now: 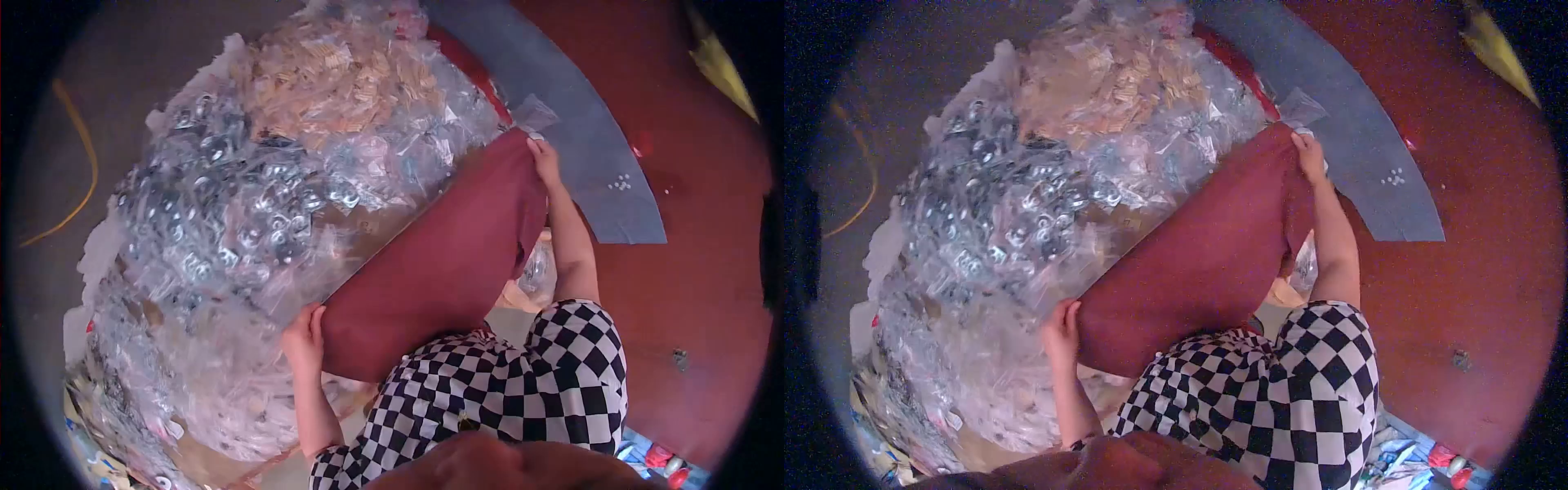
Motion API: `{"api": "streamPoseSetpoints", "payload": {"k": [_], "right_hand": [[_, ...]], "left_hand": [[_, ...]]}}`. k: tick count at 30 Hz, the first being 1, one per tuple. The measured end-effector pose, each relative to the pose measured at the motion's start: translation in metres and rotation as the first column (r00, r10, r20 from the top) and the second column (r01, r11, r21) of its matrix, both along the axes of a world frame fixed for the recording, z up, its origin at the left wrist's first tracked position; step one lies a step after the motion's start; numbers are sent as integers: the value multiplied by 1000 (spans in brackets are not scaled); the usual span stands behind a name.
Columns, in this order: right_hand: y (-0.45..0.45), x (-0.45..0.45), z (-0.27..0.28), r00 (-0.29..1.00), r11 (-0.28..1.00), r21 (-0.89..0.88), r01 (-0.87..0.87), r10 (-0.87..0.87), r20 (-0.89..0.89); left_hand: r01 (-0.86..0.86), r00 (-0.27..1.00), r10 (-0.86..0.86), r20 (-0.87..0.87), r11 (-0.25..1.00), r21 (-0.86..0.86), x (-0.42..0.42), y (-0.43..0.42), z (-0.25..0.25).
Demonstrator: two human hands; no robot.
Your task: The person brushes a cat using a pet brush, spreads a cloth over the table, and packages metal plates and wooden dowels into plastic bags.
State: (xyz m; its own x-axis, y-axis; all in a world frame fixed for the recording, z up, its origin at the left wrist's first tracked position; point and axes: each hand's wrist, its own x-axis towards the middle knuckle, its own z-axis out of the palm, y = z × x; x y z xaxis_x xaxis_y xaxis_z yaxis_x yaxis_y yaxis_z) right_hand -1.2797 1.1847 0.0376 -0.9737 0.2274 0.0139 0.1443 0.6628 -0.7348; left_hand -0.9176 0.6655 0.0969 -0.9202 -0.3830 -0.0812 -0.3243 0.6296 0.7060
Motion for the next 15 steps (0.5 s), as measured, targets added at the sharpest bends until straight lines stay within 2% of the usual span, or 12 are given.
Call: {"api": "streamPoseSetpoints", "payload": {"k": [1,2,3,5,6,7,9,10,12,13,14,15], "right_hand": [[-3,-10,-19,990,971,236,-43,74,-123],[-6,-17,-37,959,886,460,-60,179,-220],[-17,-18,-45,961,883,465,-67,182,-207],[-41,-13,-42,999,775,631,41,-19,-42],[-40,-15,-51,998,699,715,15,28,-49],[-37,-16,-59,998,700,714,12,31,-46],[-35,-17,-75,984,611,791,-30,155,-83],[-33,-19,-84,981,613,789,-44,178,-84],[-25,-20,-102,964,560,828,21,209,-166],[-22,-17,-104,929,601,796,70,252,-272],[-20,-14,-108,919,579,813,59,287,-271],[-28,-8,-102,940,616,784,76,218,-262]], "left_hand": [[12,1000,-13,-23,998,-61,-10,1,-8],[21,999,-26,-44,992,-123,-17,2,-14],[20,999,-24,-32,993,-117,-21,2,-18],[20,1000,-20,3,981,-191,-25,1,-29],[54,998,-48,27,943,-328,-26,0,-39],[53,999,-45,30,943,-328,-26,1,-46],[89,996,-91,20,869,-486,-27,4,-50],[69,997,-68,21,869,-490,-27,7,-51],[109,988,-154,-24,794,-598,-29,9,-49],[84,993,-119,-17,785,-613,-30,13,-48],[89,991,-131,-19,763,-640,-27,16,-46],[97,990,-141,-13,739,-666,-21,19,-41]]}}
